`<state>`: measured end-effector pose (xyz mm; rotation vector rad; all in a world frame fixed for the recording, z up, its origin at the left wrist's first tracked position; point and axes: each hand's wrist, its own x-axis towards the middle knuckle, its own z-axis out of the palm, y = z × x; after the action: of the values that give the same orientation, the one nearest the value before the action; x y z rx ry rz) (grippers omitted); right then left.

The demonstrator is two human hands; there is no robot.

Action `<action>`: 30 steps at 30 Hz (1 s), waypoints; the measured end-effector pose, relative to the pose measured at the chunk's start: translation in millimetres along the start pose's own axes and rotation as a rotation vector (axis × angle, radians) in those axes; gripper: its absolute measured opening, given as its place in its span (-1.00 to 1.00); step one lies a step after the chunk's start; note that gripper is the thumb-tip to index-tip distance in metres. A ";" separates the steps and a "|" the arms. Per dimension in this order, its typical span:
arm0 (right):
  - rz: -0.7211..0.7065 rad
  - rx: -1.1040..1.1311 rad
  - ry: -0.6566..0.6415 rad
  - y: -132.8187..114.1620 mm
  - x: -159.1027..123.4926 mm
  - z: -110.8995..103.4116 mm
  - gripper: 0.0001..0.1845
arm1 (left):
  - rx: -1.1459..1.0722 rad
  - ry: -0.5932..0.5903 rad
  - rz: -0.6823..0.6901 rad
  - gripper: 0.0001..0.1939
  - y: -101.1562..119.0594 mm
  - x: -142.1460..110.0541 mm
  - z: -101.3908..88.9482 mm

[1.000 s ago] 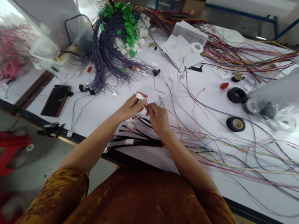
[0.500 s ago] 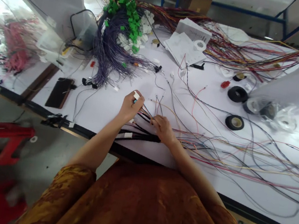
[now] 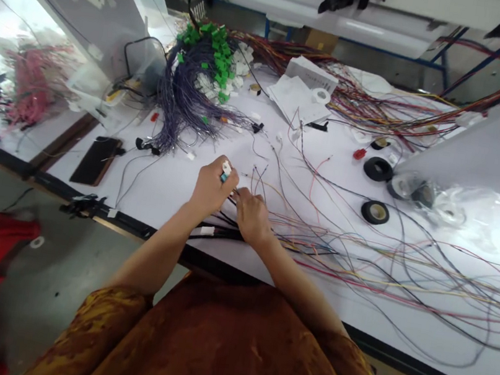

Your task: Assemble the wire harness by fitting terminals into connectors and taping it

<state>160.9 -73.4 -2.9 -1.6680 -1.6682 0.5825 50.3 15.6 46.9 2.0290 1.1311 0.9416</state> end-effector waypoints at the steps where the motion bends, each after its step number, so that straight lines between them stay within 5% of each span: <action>1: -0.001 0.016 -0.016 3.6 -1.9 0.4 -0.73 | 0.005 0.007 -0.001 -0.78 -0.5 0.7 0.0; 5: 0.011 0.077 0.009 24.9 -11.7 0.3 -0.75 | -0.278 -0.053 -0.182 -0.70 -16.4 3.5 8.2; 11: 0.094 0.127 0.110 34.9 -7.1 9.6 -0.72 | -0.862 -0.434 -0.562 -0.50 -33.0 -5.9 32.6; 18: 0.104 0.203 -0.014 40.5 4.5 -14.3 -0.69 | -0.732 -0.435 -0.448 -0.61 -42.2 -6.0 46.5; 22: 0.147 0.242 0.090 39.7 45.3 -48.2 -0.59 | -0.603 -0.456 -0.359 -0.57 -40.8 2.0 44.0; 24: 0.177 0.278 0.038 36.0 71.0 -58.5 -0.51 | -0.594 -0.485 -0.346 -0.58 -38.7 5.1 43.7; 27: 0.151 0.383 -0.192 30.5 97.9 -62.0 -0.65 | -0.742 -0.532 -0.448 -0.61 -39.2 7.2 44.9; 30: 0.171 0.512 -0.241 31.6 104.8 -55.0 -0.70 | -0.962 -0.533 -0.625 -0.59 -44.8 5.5 48.6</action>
<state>230.0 23.3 26.6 -1.4036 -1.3814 1.2224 72.5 31.6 -13.5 0.9484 0.7099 0.4233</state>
